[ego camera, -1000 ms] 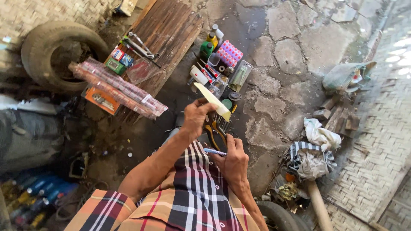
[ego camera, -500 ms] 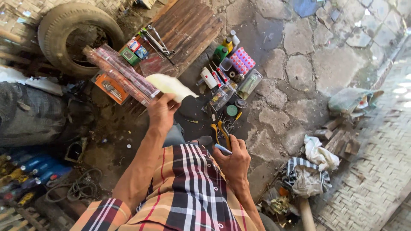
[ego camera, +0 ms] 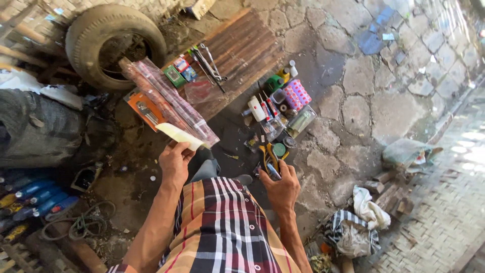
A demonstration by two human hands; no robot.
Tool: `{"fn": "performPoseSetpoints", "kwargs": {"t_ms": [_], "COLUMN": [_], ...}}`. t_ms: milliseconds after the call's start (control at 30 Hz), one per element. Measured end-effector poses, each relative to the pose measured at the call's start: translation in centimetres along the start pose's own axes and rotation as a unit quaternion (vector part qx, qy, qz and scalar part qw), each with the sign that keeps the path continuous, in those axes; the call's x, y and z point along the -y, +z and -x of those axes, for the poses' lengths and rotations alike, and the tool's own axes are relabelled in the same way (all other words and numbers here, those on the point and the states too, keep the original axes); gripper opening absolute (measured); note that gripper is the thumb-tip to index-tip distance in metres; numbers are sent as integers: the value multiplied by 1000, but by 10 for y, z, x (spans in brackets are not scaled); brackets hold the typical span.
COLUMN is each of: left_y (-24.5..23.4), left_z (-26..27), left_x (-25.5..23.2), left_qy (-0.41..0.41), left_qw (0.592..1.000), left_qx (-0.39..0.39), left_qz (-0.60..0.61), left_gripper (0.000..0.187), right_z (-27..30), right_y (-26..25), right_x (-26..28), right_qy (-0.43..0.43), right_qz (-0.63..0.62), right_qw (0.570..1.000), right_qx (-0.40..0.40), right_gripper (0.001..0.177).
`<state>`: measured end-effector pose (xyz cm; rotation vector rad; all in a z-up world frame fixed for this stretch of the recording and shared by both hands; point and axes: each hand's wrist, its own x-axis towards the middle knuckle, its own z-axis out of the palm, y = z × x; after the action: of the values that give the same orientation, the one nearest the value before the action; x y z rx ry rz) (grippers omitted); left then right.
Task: The person is inspecting a wrench and writing information on a small piece of paper.
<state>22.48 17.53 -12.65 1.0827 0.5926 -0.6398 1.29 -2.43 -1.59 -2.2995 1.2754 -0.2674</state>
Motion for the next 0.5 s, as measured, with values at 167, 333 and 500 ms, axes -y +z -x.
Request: {"fn": "performPoseSetpoints", "kwargs": {"t_ms": [167, 333, 500], "left_y": [-16, -40, -59], "left_z": [-19, -35, -34], "left_x": [-38, -59, -79], "left_qy": [13, 28, 28], "left_qw": [1000, 999, 995], "left_qx": [-18, -42, -82], "left_qz": [-1, 13, 47], "left_gripper": [31, 29, 29], "right_z": [-26, -45, -73], "right_y": [36, 60, 86], "right_x": [20, 33, 37], "right_qy": [5, 17, -48], "right_qz": [24, 51, 65], "right_qw": [999, 997, 997], "right_qx": [22, 48, 10], "right_gripper": [67, 68, 66]}}
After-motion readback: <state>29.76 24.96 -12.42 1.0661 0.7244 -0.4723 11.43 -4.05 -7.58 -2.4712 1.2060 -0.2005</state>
